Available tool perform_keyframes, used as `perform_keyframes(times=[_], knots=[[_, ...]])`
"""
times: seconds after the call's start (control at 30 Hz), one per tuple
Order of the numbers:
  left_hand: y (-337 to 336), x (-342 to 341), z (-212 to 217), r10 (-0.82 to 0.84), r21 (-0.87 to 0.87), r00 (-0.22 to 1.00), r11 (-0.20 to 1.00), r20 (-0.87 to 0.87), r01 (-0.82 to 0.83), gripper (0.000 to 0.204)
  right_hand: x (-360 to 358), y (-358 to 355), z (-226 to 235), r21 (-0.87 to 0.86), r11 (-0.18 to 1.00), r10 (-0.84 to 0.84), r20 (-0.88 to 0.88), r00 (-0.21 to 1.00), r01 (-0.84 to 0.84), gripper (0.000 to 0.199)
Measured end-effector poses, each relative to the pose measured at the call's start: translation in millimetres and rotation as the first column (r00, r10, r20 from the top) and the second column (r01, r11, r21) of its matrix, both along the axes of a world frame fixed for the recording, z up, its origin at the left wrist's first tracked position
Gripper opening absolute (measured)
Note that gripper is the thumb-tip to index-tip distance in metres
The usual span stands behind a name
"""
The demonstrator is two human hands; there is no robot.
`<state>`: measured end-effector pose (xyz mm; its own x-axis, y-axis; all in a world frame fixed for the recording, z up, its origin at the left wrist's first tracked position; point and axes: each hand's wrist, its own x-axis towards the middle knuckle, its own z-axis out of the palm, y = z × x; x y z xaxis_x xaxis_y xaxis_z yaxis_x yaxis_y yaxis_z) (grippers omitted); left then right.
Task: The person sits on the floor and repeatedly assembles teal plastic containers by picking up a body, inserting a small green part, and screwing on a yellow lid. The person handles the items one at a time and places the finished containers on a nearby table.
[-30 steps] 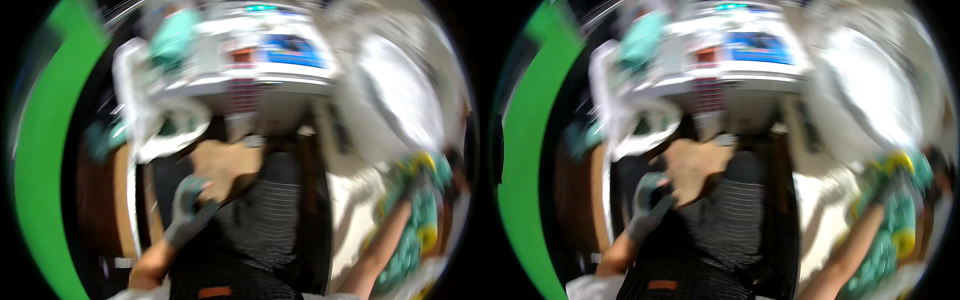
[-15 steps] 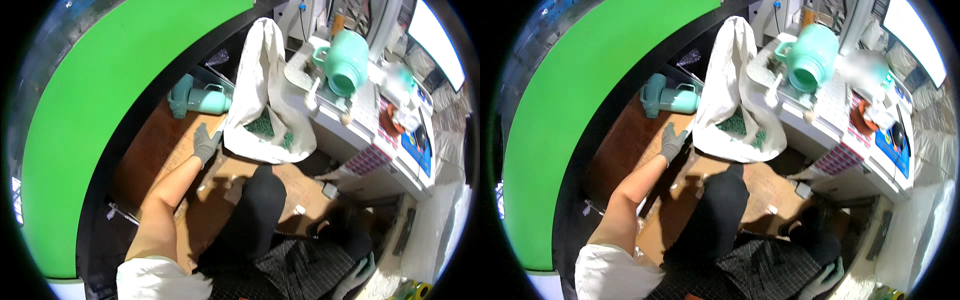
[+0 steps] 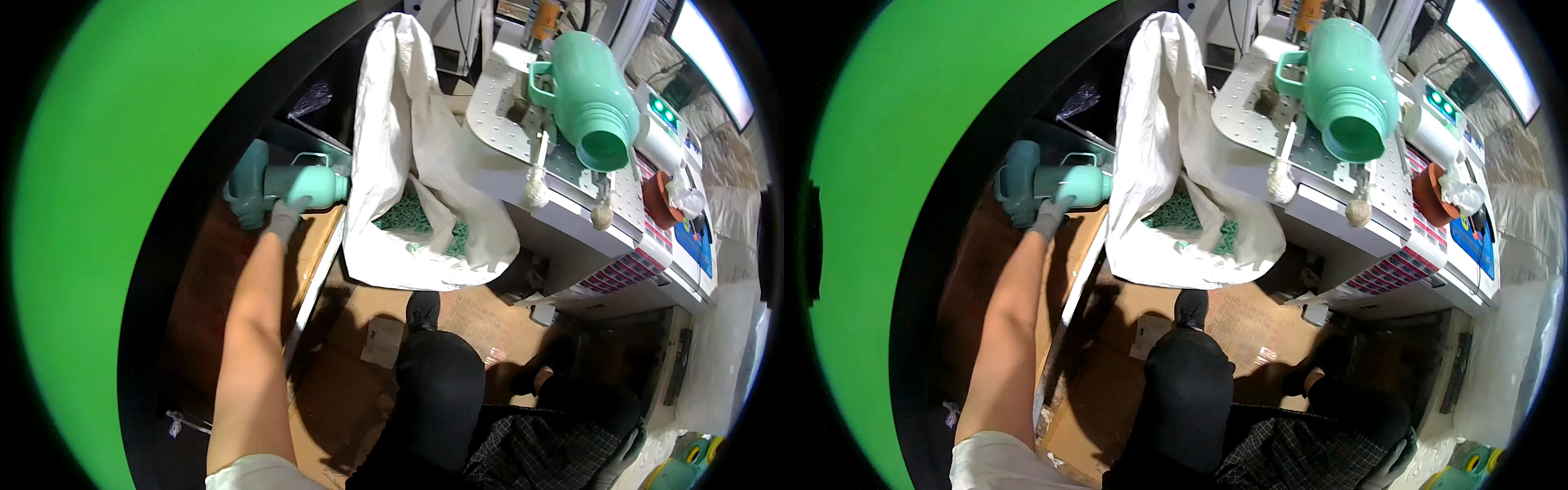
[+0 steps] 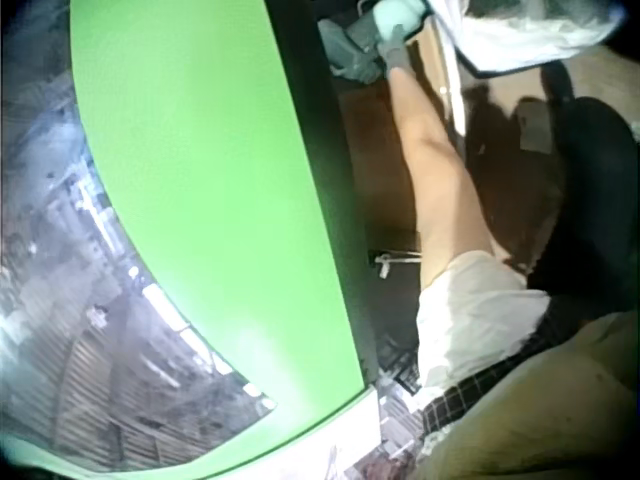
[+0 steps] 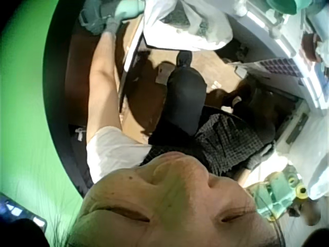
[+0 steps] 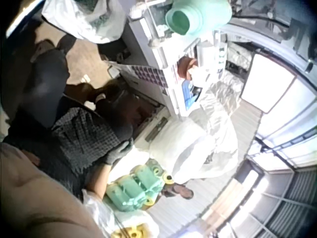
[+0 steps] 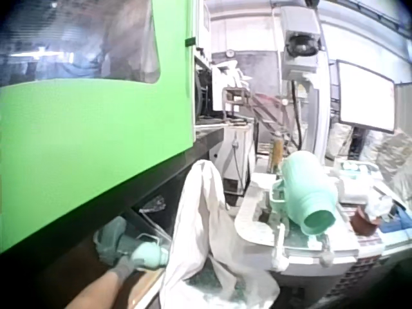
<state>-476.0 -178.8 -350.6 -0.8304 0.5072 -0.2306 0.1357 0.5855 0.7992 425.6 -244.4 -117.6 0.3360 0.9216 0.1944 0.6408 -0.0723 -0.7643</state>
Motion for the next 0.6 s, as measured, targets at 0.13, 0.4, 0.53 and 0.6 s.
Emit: perform_keyframes(times=[0.13, 0.4, 0.53, 0.6], knots=[[24, 37, 23, 0.081, -0.102, 0.989, 0.99, -0.127, -0.094, 0.087, 25, -13, -6, 0.035, 0.999, 0.009, 0.091, 0.996, -0.012, 0.043], [-34, -62, -3, -0.192, 0.231, 0.873, 0.968, 0.447, 0.095, 0.07, 6, 2, -1, -0.065, 0.997, -0.042, 0.018, 0.999, 0.043, 0.047], [4, 64, -13, -0.033, -0.009, 0.982, 0.999, 0.188, 0.036, 0.043, -3, -1, 3, 0.063, 0.998, -0.012, 0.023, 1.0, 0.01, 0.039], [1, 115, -5, 0.125, 0.09, 0.986, 0.987, 0.106, -0.135, 0.04, 44, 6, -28, 0.04, 0.999, 0.033, 0.047, 0.998, -0.035, 0.04]])
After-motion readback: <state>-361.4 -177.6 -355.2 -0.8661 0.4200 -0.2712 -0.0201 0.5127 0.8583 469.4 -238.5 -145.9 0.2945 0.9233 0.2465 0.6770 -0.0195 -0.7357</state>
